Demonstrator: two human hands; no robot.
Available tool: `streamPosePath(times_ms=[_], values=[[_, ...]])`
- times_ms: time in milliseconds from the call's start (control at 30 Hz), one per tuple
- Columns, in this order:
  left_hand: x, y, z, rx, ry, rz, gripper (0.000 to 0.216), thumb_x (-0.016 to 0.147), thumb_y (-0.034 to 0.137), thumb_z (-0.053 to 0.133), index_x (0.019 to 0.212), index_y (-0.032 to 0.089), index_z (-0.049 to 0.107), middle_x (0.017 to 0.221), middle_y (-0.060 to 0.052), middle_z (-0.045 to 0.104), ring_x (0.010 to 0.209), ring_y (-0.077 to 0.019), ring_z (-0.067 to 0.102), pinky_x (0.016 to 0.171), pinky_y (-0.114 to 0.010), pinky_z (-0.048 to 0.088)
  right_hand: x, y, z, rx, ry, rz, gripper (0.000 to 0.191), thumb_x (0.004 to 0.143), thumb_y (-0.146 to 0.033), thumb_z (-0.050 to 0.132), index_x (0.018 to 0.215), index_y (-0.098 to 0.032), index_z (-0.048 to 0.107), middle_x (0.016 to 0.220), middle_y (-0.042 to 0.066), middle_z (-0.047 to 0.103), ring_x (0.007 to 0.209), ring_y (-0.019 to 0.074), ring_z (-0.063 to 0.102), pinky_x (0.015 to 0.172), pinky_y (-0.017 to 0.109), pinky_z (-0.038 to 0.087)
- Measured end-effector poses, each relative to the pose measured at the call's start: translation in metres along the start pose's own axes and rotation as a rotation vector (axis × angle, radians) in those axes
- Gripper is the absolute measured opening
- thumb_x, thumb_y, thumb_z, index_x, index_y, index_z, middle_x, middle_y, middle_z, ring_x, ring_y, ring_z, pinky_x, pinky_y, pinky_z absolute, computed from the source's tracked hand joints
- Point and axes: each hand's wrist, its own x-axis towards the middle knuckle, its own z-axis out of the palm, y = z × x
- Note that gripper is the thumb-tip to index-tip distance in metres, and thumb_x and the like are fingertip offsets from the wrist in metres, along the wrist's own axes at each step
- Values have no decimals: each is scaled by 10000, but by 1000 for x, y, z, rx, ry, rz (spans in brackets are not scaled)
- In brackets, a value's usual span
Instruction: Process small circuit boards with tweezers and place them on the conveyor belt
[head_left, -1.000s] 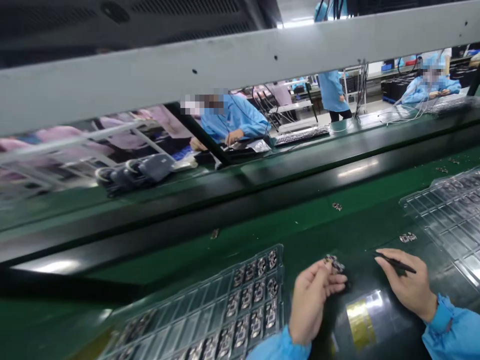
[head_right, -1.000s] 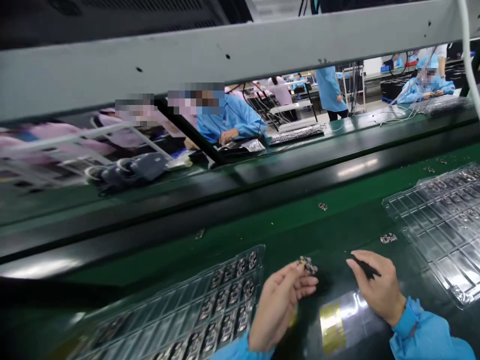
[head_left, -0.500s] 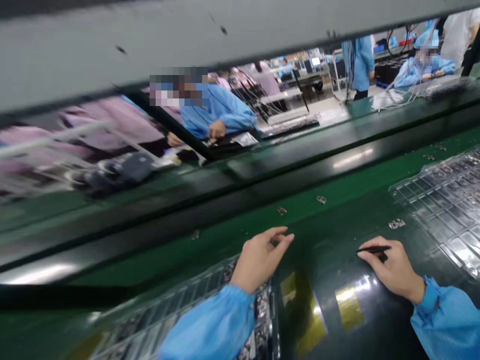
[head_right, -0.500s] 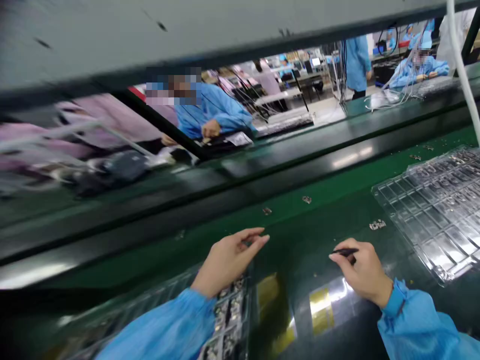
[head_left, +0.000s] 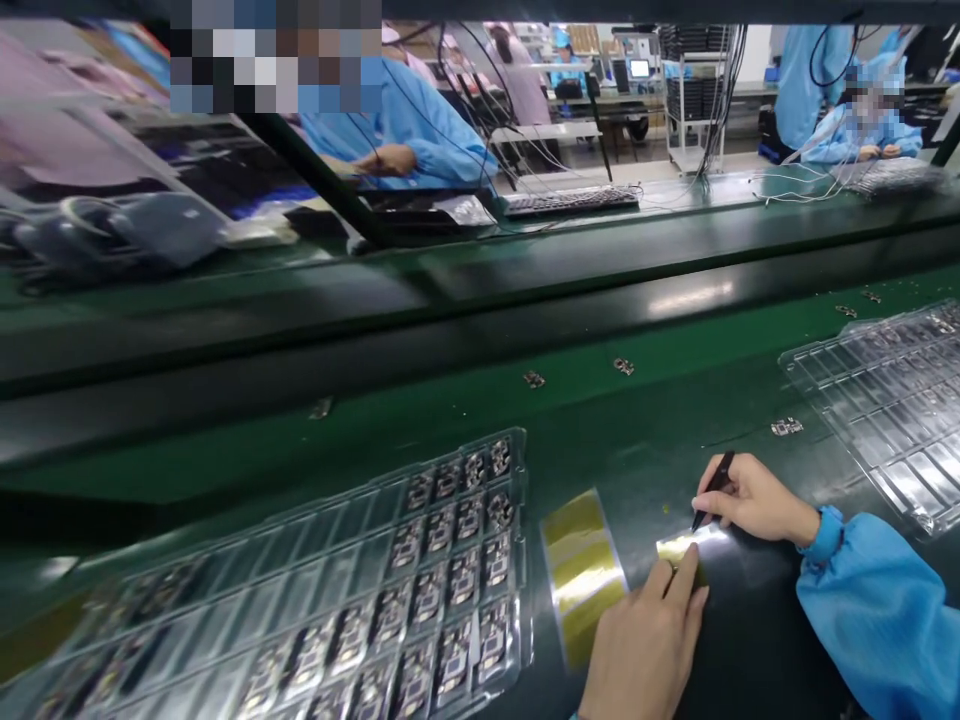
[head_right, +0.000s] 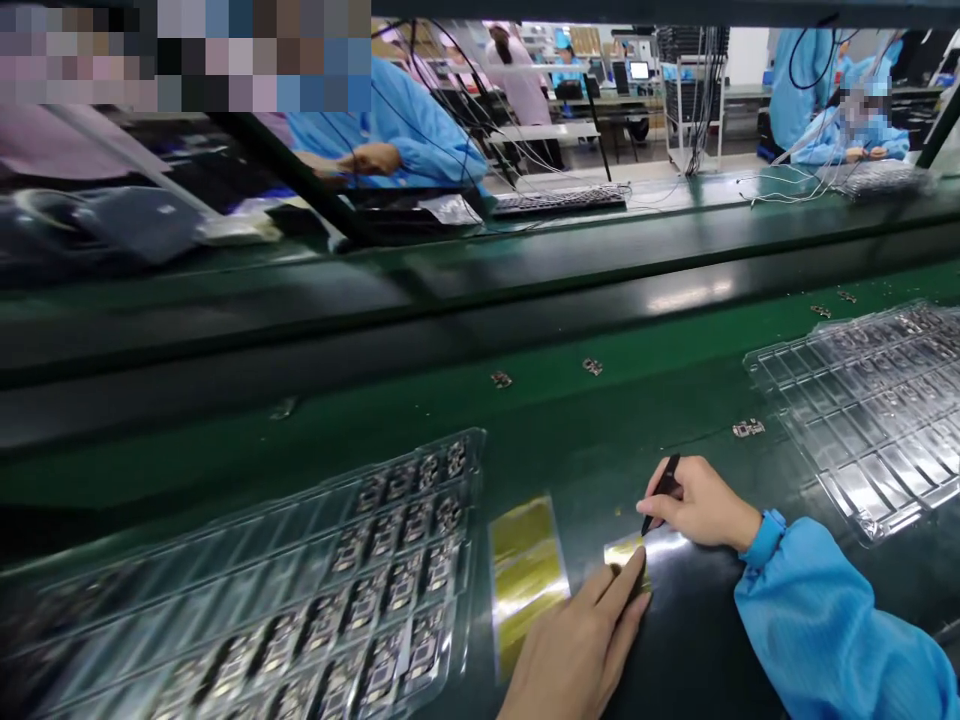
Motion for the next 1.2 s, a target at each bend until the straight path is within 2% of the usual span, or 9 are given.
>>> streamPosePath(times_ms=[200,533,833,933,1067,1167,1200], values=[[1,-2,0,-10,-37,1,407,894,290,279,1278,272,413,1009,-83,597,716,-216,633,580,-313,475,1,-3,0,-10,-31,-1,120,704,-232,639,694,-163,541,538,-27,581,555,152,617,450,199,439],[1,-3,-2,-64,-50,-12,407,895,308,271,1277,280,410,963,-64,594,724,-220,625,566,-315,463,4,1,0,69,-22,45,155,666,-235,672,669,-141,549,496,-18,583,500,141,607,444,194,446],[4,0,-6,-122,-95,-42,411,889,317,270,1261,278,441,977,-73,600,749,-219,618,607,-311,448,3,-3,-3,162,30,52,290,622,-371,709,650,-133,545,444,-8,582,414,125,564,406,201,433],[-1,-2,-18,-186,-103,-50,410,857,299,358,1253,263,457,968,-68,616,772,-202,611,639,-286,437,3,-5,-5,193,83,40,330,611,-411,711,647,-137,531,444,-8,583,388,121,550,387,202,424],[13,-29,-49,-349,-138,-51,339,724,352,552,1036,248,636,731,-17,658,661,-179,602,559,-236,409,0,-8,-7,190,159,-17,315,650,-420,680,651,-141,535,462,-6,590,402,128,562,398,212,434],[56,-66,-73,-552,63,-226,308,700,440,562,788,178,697,607,-20,640,587,-167,589,529,-225,408,-2,-10,-9,185,206,-78,277,668,-392,668,658,-143,548,448,-13,576,417,134,564,420,222,442],[75,-80,-79,-619,142,-340,314,675,447,587,707,152,687,553,-20,618,565,-165,587,517,-218,410,-2,-11,-9,192,224,-95,267,666,-384,668,654,-146,548,448,-16,572,418,134,563,421,222,440]])
